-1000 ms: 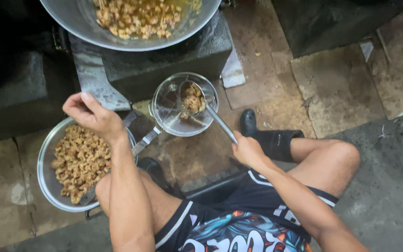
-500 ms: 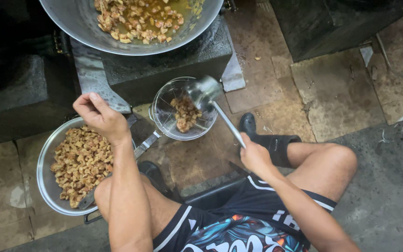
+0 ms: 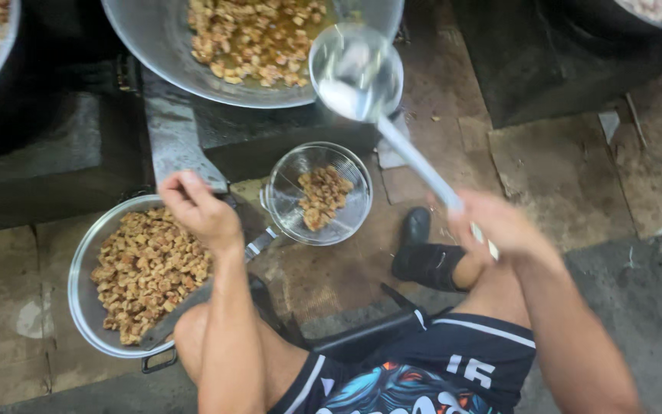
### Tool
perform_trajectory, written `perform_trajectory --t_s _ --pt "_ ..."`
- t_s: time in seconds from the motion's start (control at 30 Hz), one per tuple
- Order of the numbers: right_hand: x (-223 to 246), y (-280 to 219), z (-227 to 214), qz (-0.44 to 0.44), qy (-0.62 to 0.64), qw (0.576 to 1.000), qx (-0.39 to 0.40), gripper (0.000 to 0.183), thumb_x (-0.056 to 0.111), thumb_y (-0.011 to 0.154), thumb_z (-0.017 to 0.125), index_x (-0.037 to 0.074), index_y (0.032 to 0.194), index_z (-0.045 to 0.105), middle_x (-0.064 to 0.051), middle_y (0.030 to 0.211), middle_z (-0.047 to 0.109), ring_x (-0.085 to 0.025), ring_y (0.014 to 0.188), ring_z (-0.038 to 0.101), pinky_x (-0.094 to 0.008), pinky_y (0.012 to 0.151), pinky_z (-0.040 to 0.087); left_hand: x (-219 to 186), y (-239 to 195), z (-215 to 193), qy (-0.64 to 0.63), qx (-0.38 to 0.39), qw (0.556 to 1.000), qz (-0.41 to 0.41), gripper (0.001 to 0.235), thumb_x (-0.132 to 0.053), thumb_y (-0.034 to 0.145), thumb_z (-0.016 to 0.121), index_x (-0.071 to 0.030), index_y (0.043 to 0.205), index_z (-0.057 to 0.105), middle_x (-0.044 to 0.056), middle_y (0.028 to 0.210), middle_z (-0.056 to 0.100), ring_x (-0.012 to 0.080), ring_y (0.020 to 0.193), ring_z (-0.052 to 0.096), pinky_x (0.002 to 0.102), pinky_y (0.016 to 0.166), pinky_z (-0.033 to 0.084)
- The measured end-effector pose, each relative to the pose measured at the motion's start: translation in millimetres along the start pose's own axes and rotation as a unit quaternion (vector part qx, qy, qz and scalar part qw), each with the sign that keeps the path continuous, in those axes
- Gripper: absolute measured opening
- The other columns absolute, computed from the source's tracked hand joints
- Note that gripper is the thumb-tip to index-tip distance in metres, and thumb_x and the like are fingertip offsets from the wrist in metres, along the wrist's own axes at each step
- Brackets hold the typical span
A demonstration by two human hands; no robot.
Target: The person scoops fried pork fat from a large pan into a strainer using a metal ladle and moves the strained fat into a separate metal bowl.
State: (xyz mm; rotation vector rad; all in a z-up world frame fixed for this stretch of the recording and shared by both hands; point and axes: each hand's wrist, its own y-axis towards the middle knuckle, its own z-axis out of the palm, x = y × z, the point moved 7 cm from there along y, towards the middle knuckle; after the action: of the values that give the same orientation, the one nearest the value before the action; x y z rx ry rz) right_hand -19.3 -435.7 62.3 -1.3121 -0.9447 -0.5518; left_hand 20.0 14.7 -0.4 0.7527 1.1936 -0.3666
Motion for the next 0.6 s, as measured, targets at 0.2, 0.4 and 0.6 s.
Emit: perform_trajectory --t_s 0.2,0.4,0.6 --pt "125 230 -15 -0.147 -0.406 0.887 -0.161 0.02 0.017 0.092 0.068 -0.001 0.101 0.066 -0.016 0.078 0.069 -0.026 0.062 0.067 -0.04 0.053 0.052 1 -3 5 -0.029 -0.007 0.999 -0.012 0.014 -0.017 0.112 0.053 -0.004 0.111 0.052 0.0 0.094 0.051 0.0087 0.081 0.047 0.025 0.073 0.043" --pt "144 394 36 -0.118 -0.697 0.617 -0.345 0.06 0.018 0.087 0.064 -0.023 0.129 0.054 -0.027 0.102 0.072 -0.037 0.091 0.075 -0.042 0.072 0.06 -4 -2 -3 -0.066 -0.023 0.996 -0.048 0.012 -0.016 0.113 0.052 -0.005 0.112 0.052 0.0 0.093 0.052 0.0073 0.081 0.046 0.023 0.072 0.042" --pt "111 431 137 -0.119 -0.634 0.728 -0.232 0.034 0.019 0.089 0.064 -0.006 0.111 0.071 -0.029 0.115 0.066 -0.041 0.102 0.069 -0.045 0.084 0.057 -8 -6 -17 -0.073 -0.048 0.99 -0.109 0.012 -0.018 0.112 0.053 -0.006 0.111 0.054 -0.002 0.088 0.051 0.004 0.072 0.042 0.019 0.059 0.033"
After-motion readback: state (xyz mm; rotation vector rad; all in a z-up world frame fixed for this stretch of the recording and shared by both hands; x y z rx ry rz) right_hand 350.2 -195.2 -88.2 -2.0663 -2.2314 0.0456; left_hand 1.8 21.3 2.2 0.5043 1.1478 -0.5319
